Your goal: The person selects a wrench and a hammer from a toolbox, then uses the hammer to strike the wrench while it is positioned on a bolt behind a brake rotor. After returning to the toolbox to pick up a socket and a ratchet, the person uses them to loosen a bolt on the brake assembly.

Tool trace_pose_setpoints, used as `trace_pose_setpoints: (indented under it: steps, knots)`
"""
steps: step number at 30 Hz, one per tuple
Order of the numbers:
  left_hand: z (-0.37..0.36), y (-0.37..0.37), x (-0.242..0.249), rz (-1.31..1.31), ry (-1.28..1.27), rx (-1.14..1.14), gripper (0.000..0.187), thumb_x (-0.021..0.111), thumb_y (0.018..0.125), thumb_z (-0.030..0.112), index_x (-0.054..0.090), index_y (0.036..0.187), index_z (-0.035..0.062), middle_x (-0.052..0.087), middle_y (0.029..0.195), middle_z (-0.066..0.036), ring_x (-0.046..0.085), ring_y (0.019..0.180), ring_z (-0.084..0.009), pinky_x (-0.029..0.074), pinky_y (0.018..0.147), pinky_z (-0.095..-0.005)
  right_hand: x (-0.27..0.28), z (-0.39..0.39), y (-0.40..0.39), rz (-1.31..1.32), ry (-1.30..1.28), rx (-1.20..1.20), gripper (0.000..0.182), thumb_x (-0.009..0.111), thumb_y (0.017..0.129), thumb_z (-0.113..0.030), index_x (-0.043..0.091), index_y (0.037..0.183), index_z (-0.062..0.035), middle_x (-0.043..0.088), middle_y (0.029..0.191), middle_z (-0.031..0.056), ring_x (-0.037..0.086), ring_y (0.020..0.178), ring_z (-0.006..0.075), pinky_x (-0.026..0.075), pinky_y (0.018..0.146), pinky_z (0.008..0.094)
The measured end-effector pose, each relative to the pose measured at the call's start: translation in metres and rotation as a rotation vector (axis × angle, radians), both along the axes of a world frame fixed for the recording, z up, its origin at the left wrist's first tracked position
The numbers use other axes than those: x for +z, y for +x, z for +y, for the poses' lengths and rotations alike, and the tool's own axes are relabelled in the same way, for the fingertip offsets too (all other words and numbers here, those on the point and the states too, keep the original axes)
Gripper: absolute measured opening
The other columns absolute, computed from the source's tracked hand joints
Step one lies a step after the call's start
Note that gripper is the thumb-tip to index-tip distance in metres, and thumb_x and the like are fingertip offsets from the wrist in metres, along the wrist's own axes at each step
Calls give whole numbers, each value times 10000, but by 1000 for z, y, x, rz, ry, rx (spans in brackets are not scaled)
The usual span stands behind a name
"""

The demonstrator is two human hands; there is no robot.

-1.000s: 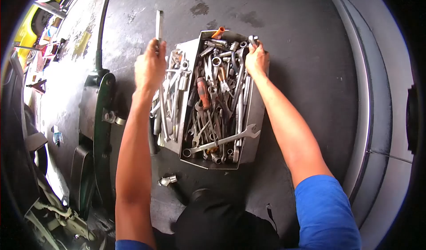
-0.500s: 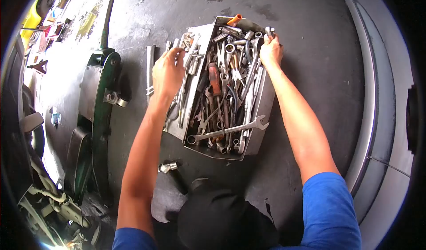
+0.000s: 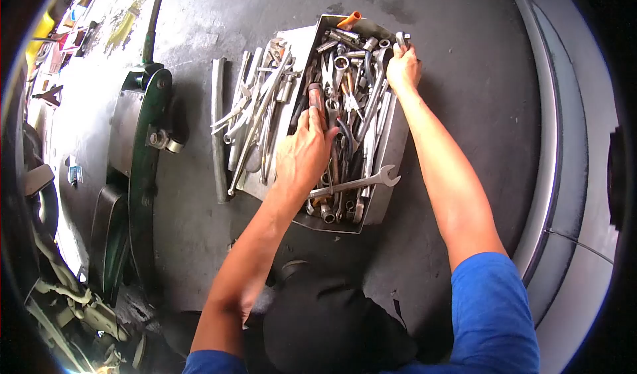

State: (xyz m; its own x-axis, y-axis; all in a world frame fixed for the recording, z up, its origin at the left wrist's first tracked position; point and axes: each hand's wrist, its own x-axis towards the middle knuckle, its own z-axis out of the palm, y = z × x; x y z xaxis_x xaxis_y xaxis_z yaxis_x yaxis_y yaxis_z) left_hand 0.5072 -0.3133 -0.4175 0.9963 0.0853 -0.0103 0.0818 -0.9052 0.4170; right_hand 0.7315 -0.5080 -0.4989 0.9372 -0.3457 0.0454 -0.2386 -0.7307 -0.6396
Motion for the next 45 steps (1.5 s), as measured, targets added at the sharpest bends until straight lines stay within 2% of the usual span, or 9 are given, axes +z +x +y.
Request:
trace_pose_setpoints:
  steps: [5, 13, 21, 25, 28, 30, 34, 38, 45]
  knots:
    - [-18, 12, -14, 141, -225, 154, 878, 672, 942, 429, 235, 1564, -10, 686, 1135, -276, 696, 911, -448, 551, 775, -514, -3, -2, 2, -27, 27, 2, 438, 504, 1028, -363, 530, 1374, -95, 660, 1213, 256, 576, 1189, 437, 441, 1027, 537]
    - [-47, 3, -23, 50, -179, -42, 802, 564, 903, 92, 177, 1604, 115, 465, 1471, -303, 699, 801, -469, 591, 647, -509, -8, -4, 1, -27, -6, 5, 456, 498, 1025, -341, 491, 1426, -123, 627, 1184, 323, 615, 1127, 479, 483, 974, 574]
    - [-49, 10, -25, 11, -501, -42, 746, 569, 950, 109, 203, 1600, 133, 546, 1396, -279, 658, 1004, -494, 550, 862, -533, -2, -3, 0, -33, 72, 54, 453, 507, 1027, -338, 486, 1404, -89, 670, 1182, 269, 604, 1156, 461, 463, 999, 561]
    - [-69, 16, -19, 31, -169, -70, 874, 561, 847, 20, 123, 1603, 26, 630, 1274, -271, 729, 800, -378, 599, 672, -496, 5, -2, -4, -41, 22, 64, 457, 497, 1033, -315, 473, 1415, -65, 676, 1190, 258, 600, 1165, 451, 453, 1015, 550]
    - [-59, 25, -12, 29, -243, -84, 726, 555, 956, 136, 205, 1589, 77, 663, 1170, -291, 712, 817, -421, 580, 696, -506, 6, 0, -3, -3, 16, 30, 463, 494, 1035, -313, 467, 1422, -60, 670, 1197, 268, 600, 1159, 461, 450, 1020, 549]
    - [-46, 34, 12, 87, -307, -45, 541, 548, 992, 217, 414, 1500, 87, 710, 870, -253, 704, 748, -431, 558, 673, -541, 6, -1, -4, -8, 32, 59, 465, 486, 1037, -324, 471, 1423, -66, 649, 1210, 292, 599, 1148, 480, 463, 998, 560]
    - [-28, 57, 0, 14, -298, 51, 288, 548, 998, 245, 651, 1229, 107, 717, 918, -227, 707, 815, -413, 564, 732, -507, -5, -3, -1, -39, 3, 16, 456, 485, 1038, -335, 486, 1410, -73, 671, 1182, 267, 602, 1147, 471, 480, 970, 554]
    - [-19, 86, -7, -143, -221, -33, 296, 559, 986, 198, 631, 1216, 26, 693, 1092, -209, 698, 906, -396, 564, 787, -470, 1, -1, -4, -38, 25, 18, 449, 507, 1030, -329, 492, 1405, -83, 669, 1164, 273, 596, 1146, 446, 470, 975, 542]
    - [-24, 139, -16, 154, -158, -15, 618, 393, 1034, 544, 599, 1249, 1, 676, 1184, -241, 684, 1032, -413, 538, 900, -496, 3, 0, -5, -28, 45, 15, 450, 511, 1036, -333, 506, 1408, -80, 659, 1205, 265, 555, 1202, 429, 420, 1037, 525]
